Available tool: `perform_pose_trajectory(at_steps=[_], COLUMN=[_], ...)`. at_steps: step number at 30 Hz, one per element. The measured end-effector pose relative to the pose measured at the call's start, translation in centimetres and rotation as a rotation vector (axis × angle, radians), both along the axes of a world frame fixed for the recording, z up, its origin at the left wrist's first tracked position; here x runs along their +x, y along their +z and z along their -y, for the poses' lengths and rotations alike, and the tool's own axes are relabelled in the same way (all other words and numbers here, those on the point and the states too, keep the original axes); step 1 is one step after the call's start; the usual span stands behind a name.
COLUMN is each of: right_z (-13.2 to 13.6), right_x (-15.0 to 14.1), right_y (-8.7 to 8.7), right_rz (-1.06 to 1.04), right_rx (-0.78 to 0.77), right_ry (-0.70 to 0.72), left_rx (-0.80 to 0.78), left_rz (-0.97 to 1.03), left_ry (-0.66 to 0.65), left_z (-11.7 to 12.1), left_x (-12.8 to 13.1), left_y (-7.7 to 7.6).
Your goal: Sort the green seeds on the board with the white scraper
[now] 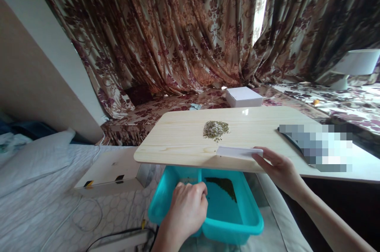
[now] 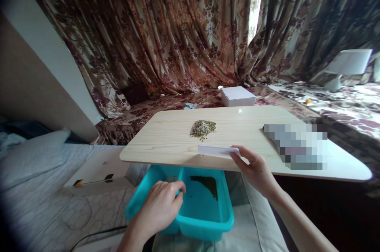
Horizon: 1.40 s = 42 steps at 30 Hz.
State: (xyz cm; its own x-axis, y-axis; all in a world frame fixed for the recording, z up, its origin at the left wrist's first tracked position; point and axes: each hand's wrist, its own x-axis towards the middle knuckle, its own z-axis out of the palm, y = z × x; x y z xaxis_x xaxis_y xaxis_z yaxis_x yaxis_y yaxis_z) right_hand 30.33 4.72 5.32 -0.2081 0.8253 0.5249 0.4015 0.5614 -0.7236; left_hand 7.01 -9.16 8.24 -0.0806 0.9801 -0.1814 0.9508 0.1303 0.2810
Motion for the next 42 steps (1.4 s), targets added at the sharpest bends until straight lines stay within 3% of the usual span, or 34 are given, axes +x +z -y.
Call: perform_pose_trajectory(at_steps=[12, 28, 33, 38, 42], right_z=[-1.2, 1.7, 1.3, 0.1, 0.5], right_x=[-1.7, 0.4, -0.7, -2.5, -2.0], right_y=[-0.4, 0.7, 1.2, 0.7, 0.4], right_rz=[0.004, -0.054, -0.100, -0.106, -0.047], right_rx=[-0.001, -0.100, -0.085, -0.102, -0.133], right_ry=[-0.027, 0.139, 0.155, 0.195, 0.236], left_rx=[0.020, 0.040, 0.032, 0.040, 0.030], left_rz=[0.016, 0.028, 0.016, 0.034, 0.032], left_ry=[-0.009, -0.022, -0.015, -0.008, 0.001], left_z=[-0.1, -0.1, -0.2, 0.0, 0.1], left_x=[-0.2, -0.5, -0.6, -0.8, -1.0], left_y=[-0.5, -0.6, -0.5, -0.5, -0.6])
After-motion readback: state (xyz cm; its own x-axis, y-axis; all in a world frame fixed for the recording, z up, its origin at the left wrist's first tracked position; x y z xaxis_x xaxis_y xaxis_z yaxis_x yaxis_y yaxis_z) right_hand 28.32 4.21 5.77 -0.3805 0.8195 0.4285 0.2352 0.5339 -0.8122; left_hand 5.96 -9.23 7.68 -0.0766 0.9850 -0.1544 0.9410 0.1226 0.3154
